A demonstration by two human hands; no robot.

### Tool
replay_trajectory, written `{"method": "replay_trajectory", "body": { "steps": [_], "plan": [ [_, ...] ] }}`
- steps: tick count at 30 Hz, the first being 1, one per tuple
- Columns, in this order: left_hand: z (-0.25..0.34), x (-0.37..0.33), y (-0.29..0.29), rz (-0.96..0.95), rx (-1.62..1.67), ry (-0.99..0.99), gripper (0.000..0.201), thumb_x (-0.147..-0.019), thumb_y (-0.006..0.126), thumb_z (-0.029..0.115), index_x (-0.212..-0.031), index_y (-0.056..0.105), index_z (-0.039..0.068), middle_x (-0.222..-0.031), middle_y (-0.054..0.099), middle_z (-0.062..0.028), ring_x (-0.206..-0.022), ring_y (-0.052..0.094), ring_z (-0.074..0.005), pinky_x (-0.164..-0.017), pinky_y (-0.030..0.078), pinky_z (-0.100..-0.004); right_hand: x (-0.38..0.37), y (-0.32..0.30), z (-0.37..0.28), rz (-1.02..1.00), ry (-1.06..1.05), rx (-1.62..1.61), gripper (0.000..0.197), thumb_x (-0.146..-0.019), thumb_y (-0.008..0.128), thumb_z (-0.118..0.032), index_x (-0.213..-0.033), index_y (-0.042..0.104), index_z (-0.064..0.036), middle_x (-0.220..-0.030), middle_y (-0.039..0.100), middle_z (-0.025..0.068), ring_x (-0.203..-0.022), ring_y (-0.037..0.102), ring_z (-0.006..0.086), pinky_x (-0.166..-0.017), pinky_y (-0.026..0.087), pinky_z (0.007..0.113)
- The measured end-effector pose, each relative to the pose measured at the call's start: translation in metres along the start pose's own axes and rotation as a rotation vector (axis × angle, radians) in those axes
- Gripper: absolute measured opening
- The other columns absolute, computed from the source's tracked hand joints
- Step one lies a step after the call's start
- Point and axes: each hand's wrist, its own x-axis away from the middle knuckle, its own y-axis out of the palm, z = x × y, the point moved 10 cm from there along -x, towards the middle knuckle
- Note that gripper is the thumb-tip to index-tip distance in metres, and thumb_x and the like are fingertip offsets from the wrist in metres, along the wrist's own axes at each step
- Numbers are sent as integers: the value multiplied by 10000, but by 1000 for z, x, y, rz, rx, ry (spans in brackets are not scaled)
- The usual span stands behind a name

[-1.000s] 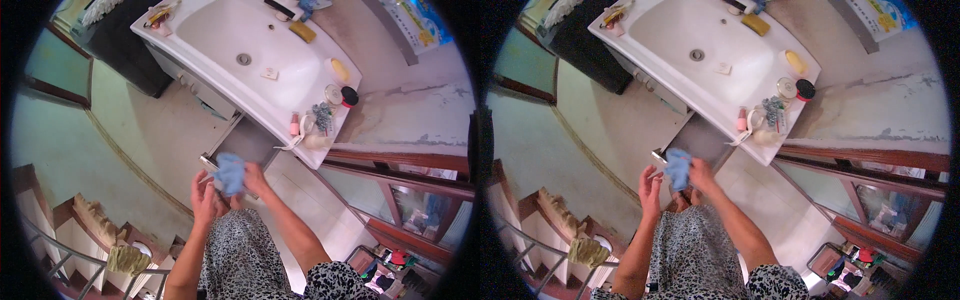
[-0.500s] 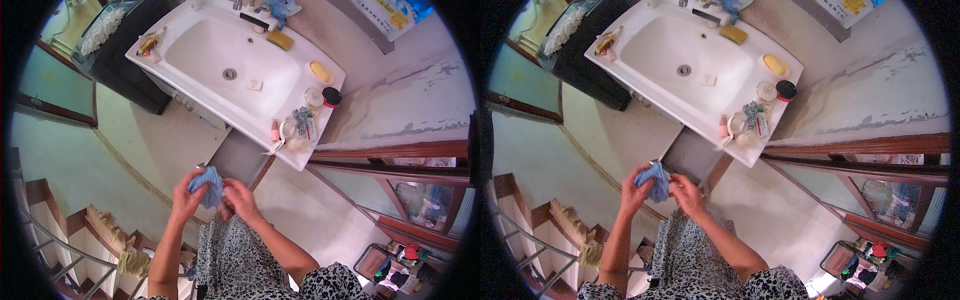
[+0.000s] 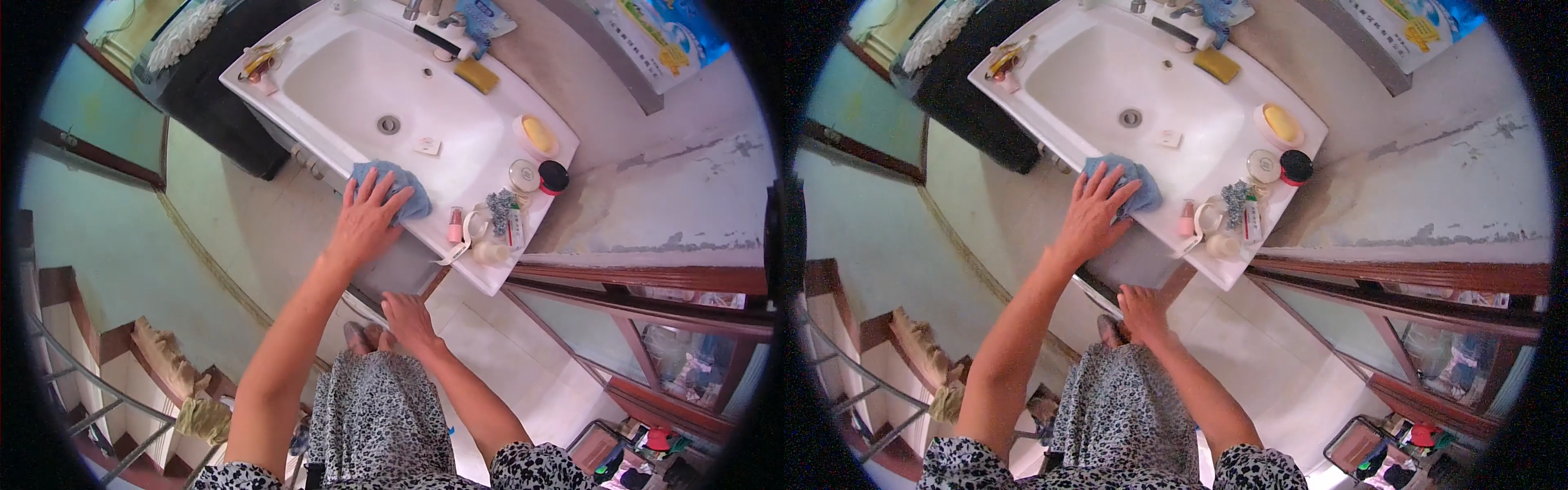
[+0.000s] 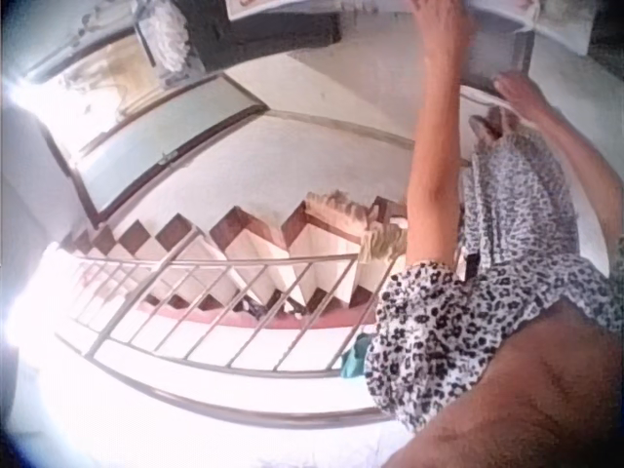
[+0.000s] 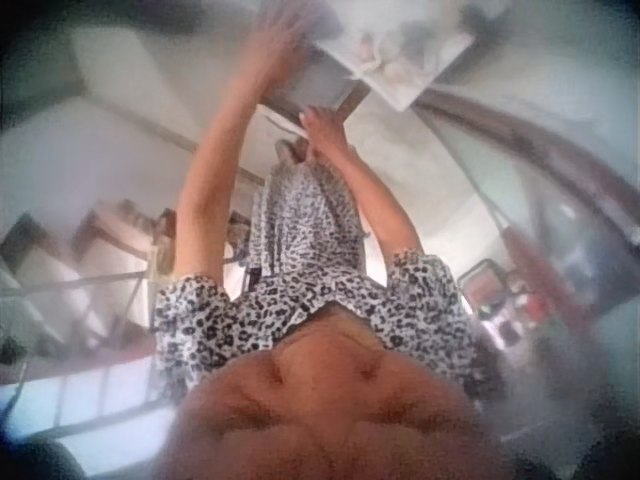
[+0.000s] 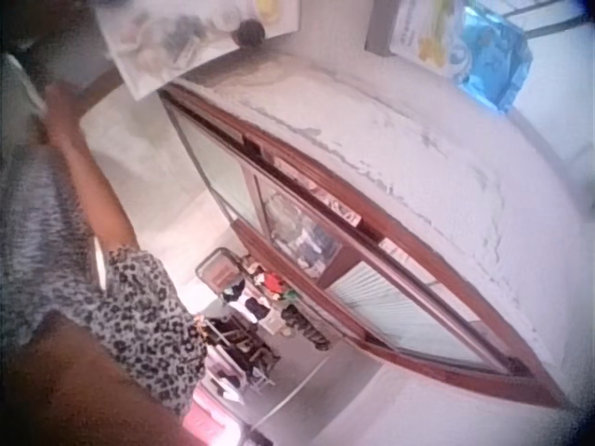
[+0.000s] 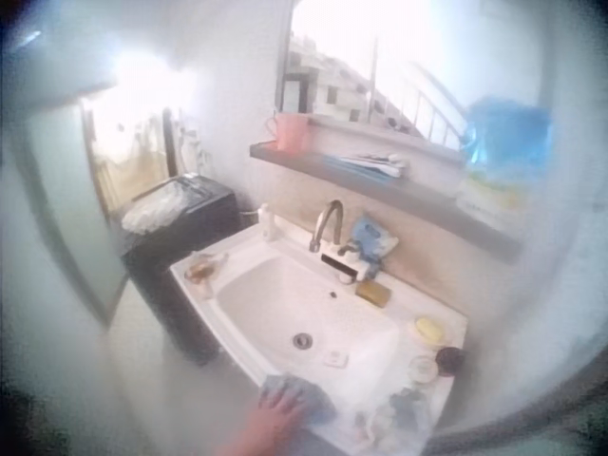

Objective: The person washes a blue cloth, a tan cloth, and a red lid in a bathroom sink, then carries the items through a doorway into a courtyard and back to the sink to wash a white elastic strap.

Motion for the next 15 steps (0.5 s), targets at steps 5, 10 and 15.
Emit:
{"method": "replay_trajectory", "body": {
  "steps": [5, 10, 15],
  "plan": [
    [-17, 78, -34, 423, 251, -183, 306, -721, 685, 156, -1003, 591, 84, -1126, 535, -125, -1066, 483, -329, -904, 370, -441, 1, 54, 1, -336, 46, 163, 359, -863, 433, -220, -1168, 476, -36, -1044, 587, 174, -957, 541, 374, -862, 408, 449],
    [-29, 234, 17, 267, 385, -580, 106, -749, 592, 122, -852, 568, 112, -636, 576, -115, -553, 563, -321, -504, 440, -422, 9, 33, -46, -166, -82, -82, 395, -806, 537, -64, -1193, 471, -21, -1113, 559, 176, -1036, 524, 359, -878, 422, 414],
    [-22, 364, 10, 268, 338, -922, 135, -870, 535, 266, -888, 543, 133, -599, 552, -164, -563, 555, -362, -502, 433, -470, 3, 50, -92, -303, -212, -117, 292, -858, 484, -130, -1123, 516, -13, -1065, 575, 179, -963, 553, 339, -839, 432, 416]
  ]
}}
